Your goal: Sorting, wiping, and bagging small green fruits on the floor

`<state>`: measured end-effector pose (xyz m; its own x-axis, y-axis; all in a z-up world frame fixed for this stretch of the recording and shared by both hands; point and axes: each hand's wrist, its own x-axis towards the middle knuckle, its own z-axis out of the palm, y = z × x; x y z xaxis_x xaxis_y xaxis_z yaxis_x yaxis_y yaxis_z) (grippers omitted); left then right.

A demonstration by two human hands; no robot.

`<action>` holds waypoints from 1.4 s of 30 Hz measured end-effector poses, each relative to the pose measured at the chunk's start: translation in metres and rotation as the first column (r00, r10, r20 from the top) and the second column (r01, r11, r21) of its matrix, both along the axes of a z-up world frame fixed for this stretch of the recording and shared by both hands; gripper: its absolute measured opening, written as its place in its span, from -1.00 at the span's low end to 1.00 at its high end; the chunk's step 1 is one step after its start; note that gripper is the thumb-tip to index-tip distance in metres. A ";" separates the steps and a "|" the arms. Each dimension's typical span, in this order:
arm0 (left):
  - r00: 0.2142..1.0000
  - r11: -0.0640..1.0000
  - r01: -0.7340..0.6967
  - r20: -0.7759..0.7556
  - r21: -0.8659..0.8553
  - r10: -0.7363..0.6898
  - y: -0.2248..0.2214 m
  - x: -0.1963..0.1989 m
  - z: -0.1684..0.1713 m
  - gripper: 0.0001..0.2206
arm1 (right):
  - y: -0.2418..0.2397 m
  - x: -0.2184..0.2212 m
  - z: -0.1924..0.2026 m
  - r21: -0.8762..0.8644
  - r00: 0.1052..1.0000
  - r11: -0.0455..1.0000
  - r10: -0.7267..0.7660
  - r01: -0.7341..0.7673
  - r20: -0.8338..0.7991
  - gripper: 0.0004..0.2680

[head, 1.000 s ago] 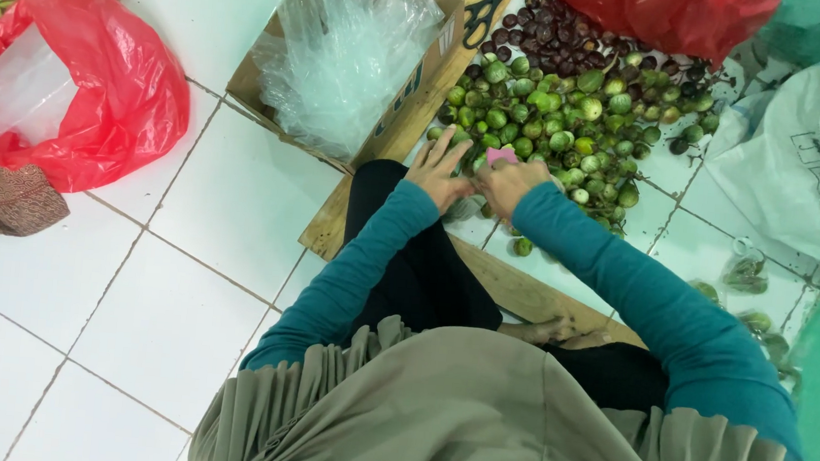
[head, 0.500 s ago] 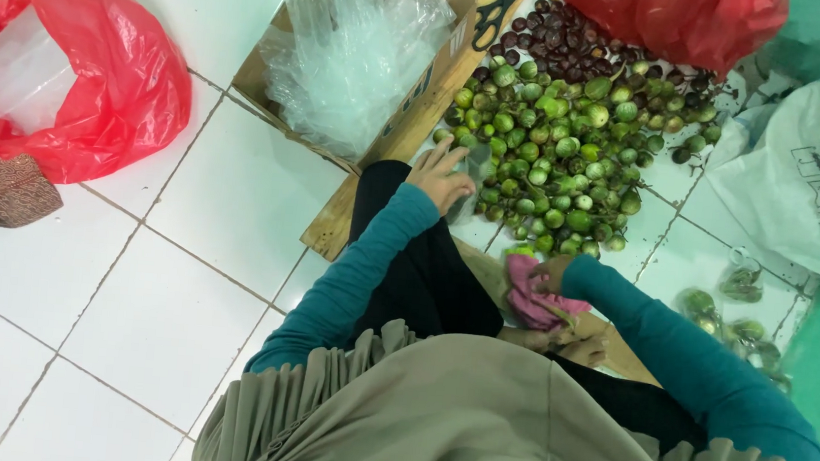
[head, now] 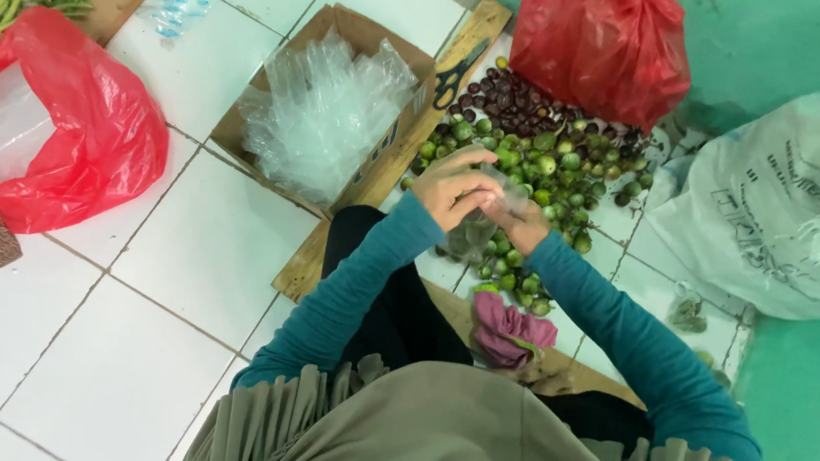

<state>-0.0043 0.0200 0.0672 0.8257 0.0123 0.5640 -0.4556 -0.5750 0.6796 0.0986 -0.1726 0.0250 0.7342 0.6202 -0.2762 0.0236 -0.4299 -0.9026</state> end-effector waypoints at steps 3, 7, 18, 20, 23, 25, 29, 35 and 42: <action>0.994 0.955 0.006 -0.106 -0.297 -0.039 -0.001 -0.011 0.056 -0.57 | -0.002 0.007 0.016 0.259 0.994 0.963 -0.054 0.076 -0.092 -0.71; 0.929 0.886 -0.066 -0.352 -0.459 -0.113 0.006 -0.026 0.032 -0.09 | -0.003 -0.007 0.102 0.374 0.980 0.925 0.005 0.071 -0.198 -0.68; 0.811 0.770 -0.061 -0.481 -0.636 -0.333 -0.014 -0.040 0.005 -0.46 | -0.006 -0.008 0.130 0.539 0.921 0.776 -0.133 0.326 -0.366 -0.70; 0.830 0.739 -0.081 -0.456 -0.668 -0.321 -0.021 -0.042 0.011 -0.52 | -0.015 0.006 0.101 0.532 0.909 0.766 -0.164 0.362 -0.384 -0.75; 0.878 0.633 -0.018 -0.315 -0.774 -0.361 -0.035 -0.032 -0.014 -0.53 | -0.008 -0.011 0.124 0.533 0.915 0.762 -0.193 0.367 -0.354 -0.77; 0.898 0.555 0.073 -0.187 -0.829 -0.398 -0.044 -0.022 -0.039 -0.46 | -0.001 -0.023 0.143 0.547 0.935 0.770 -0.187 0.330 -0.300 -0.74; 0.874 0.617 0.126 -0.208 -0.777 -0.440 -0.049 -0.015 -0.048 -0.27 | -0.010 -0.020 0.132 0.506 0.969 0.853 -0.216 0.128 0.119 -0.89; 0.896 0.706 0.043 -0.286 -0.707 -0.341 -0.052 -0.031 -0.018 -0.24 | -0.003 -0.037 0.175 0.429 0.913 0.903 -0.157 -0.022 0.377 -0.84; 0.941 0.778 -0.032 -0.280 -0.628 -0.187 -0.062 -0.039 -0.003 -0.53 | -0.024 -0.020 0.123 0.439 0.947 0.898 -0.124 -0.020 0.297 -0.84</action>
<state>-0.0431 -0.0424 0.0643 0.9663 0.1933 0.1702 -0.1822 0.0462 0.9822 0.0783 -0.1967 0.1483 0.7715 0.5824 0.2560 0.3207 -0.0084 -0.9472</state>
